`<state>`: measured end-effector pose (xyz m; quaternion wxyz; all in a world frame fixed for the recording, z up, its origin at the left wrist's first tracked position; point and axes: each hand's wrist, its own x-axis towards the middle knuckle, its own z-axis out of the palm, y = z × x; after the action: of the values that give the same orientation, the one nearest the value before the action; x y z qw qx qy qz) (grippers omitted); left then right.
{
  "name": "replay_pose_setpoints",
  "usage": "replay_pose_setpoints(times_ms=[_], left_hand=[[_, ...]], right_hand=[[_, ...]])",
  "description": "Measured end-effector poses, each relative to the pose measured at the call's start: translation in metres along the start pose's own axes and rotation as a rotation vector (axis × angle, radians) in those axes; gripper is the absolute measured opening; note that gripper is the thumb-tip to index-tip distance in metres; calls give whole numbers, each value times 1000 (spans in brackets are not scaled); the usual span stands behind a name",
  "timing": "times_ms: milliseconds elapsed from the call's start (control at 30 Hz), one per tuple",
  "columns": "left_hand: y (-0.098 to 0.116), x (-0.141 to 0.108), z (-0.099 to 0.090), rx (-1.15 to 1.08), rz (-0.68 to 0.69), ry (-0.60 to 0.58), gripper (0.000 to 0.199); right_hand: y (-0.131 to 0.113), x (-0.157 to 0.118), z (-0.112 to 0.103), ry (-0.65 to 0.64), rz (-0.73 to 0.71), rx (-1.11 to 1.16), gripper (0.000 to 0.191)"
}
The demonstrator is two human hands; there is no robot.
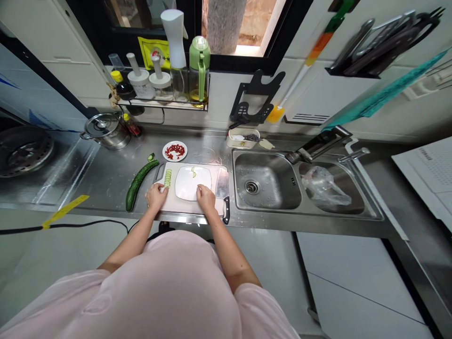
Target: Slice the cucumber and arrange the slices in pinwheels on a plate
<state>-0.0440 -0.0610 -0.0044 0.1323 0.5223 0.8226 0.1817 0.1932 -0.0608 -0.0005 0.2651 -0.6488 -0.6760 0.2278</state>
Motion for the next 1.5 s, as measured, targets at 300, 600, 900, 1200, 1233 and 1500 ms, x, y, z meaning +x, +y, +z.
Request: replay_pose_setpoints(times_ms=[300, 600, 900, 1200, 1233, 1500], left_hand=[[-2, 2, 6, -216, -52, 34, 16], [22, 13, -10, -976, -100, -146, 30], [82, 2, -62, -1182, -12, -338, 32], [110, -3, -76, -1199, 116, -396, 28], [111, -3, -76, -1202, 123, -403, 27], [115, -2, -71, -1209, 118, -327, 33]], right_hand=[[1, -1, -1, 19, -9, 13, 31], [-20, 8, -14, 54, -22, 126, 30], [-71, 28, -42, 132, -144, 431, 27], [-89, 41, -57, 46, -146, 599, 20], [-89, 42, -57, 42, -144, 610, 20], [-88, 45, -61, 42, -55, 731, 22]])
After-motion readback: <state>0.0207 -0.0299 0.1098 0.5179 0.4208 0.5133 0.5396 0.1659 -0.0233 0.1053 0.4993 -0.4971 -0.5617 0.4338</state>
